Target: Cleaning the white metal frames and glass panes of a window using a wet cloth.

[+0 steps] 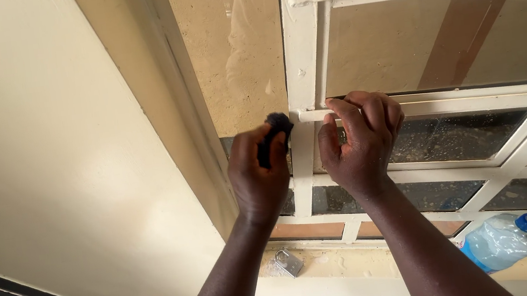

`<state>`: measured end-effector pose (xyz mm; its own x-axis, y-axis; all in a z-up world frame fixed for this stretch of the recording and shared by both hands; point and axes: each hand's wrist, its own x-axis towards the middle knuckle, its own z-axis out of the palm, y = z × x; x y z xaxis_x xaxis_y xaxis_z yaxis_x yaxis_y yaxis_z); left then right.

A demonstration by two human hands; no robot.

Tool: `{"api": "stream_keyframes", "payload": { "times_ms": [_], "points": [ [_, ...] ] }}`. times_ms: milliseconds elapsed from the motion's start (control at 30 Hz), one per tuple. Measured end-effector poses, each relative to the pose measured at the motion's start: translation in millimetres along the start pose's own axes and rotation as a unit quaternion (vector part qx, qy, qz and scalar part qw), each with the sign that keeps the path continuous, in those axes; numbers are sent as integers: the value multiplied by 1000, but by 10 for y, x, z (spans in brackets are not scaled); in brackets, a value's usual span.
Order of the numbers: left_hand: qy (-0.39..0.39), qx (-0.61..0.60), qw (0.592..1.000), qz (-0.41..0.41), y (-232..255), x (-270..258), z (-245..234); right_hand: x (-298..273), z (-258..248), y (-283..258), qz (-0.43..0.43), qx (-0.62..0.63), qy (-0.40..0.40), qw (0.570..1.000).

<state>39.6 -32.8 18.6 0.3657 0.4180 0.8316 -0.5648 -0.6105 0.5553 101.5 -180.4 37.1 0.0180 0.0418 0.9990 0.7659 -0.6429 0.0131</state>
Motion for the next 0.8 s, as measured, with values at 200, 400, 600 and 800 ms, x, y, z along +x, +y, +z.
{"api": "stream_keyframes", "payload": {
  "times_ms": [200, 400, 600, 800],
  "points": [
    [-75, 82, 994, -4, -527, -685, 22, -18, 14, 15, 1, -3, 7, 1000],
    [-32, 47, 998, 20, -179, -169, -12, -2, -11, -19, 9, 1, 1, 1000],
    [-25, 64, 996, 48, -173, -162, 40, 0, -38, -8, 14, 21, -6, 1000],
    [-87, 150, 984, 43, -571, -866, -43, -16, -61, 12, 18, 29, -12, 999]
  ]
}}
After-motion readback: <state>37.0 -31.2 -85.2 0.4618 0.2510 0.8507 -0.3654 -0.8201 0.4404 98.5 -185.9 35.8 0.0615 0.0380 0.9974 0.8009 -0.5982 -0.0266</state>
